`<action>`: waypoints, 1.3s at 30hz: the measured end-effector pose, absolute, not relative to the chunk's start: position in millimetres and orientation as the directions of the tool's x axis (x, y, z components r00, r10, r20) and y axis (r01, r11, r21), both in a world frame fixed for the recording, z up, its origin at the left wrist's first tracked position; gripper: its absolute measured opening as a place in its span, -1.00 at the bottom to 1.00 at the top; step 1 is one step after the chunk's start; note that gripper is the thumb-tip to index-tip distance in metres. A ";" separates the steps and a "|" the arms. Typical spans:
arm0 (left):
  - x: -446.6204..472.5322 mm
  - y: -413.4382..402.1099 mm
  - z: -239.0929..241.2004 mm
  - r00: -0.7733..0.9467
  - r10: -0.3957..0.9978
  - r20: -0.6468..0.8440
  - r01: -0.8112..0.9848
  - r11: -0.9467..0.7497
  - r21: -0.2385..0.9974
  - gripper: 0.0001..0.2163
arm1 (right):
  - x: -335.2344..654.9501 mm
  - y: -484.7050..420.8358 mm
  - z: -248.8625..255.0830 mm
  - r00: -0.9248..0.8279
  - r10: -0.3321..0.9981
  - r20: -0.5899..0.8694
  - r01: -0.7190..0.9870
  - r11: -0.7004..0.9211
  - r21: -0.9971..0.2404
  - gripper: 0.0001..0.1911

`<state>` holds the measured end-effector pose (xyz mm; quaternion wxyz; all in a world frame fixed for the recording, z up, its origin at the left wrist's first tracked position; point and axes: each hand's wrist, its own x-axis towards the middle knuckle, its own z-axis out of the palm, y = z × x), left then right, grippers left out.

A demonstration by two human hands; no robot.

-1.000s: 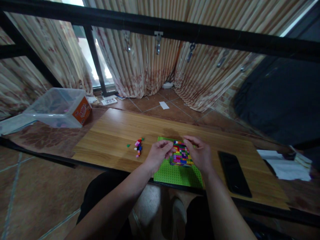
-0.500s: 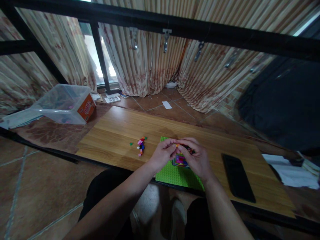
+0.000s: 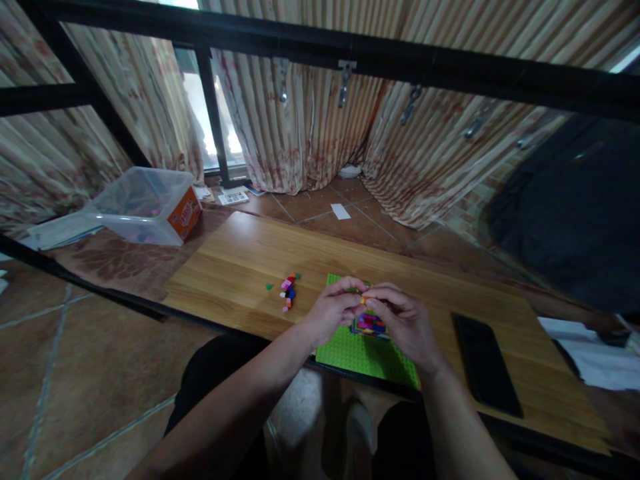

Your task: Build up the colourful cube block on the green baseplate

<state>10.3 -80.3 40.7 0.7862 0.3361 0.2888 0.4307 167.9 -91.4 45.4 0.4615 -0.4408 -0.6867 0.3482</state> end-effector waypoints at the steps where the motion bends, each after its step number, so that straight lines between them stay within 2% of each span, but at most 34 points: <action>1: 9.9 -80.6 42.0 0.482 0.862 -0.156 -0.488 0.412 0.770 -0.80 | 168.9 -92.1 45.6 -0.186 0.931 0.315 0.253 0.355 -0.900 -0.89; 6: 8.4 -80.8 43.9 0.530 0.836 -0.141 -0.502 0.443 0.743 -0.80 | 175.3 -94.6 43.4 -0.141 0.962 0.232 0.139 0.252 -0.958 -0.89; 13: 9.3 -77.3 35.0 0.416 0.864 -0.282 -0.420 0.458 0.784 -0.80 | 185.7 -87.9 41.2 0.135 0.971 0.198 -0.079 0.209 -0.975 -0.84; 17: 9.9 -76.1 33.6 0.355 0.874 -0.331 -0.369 0.456 0.810 -0.82 | 187.6 -84.5 41.4 0.233 0.956 0.180 -0.093 0.206 -0.974 -0.83; 22: 9.8 -76.0 33.3 0.340 0.872 -0.352 -0.352 0.465 0.812 -0.83 | 189.2 -83.3 38.3 0.261 0.952 0.158 -0.061 0.180 -0.982 -0.83; 26: 10.5 -75.5 32.2 0.314 0.875 -0.369 -0.346 0.467 0.814 -0.83 | 190.9 -82.1 35.8 0.251 0.953 0.168 0.024 0.168 -0.986 -0.80; 30: 11.0 -75.7 31.7 0.303 0.878 -0.371 -0.336 0.463 0.820 -0.84 | 190.5 -80.9 32.1 0.253 0.949 0.190 0.234 0.131 -0.963 -0.73; 35: 11.4 -75.6 31.6 0.302 0.878 -0.372 -0.337 0.463 0.820 -0.85 | 190.0 -80.7 29.8 0.197 0.934 0.299 0.546 0.149 -0.824 -0.68; 39: 12.3 -74.5 32.1 0.292 0.877 -0.380 -0.330 0.466 0.821 -0.85 | 191.3 -80.2 30.1 0.137 0.925 0.353 0.669 0.177 -0.722 -0.68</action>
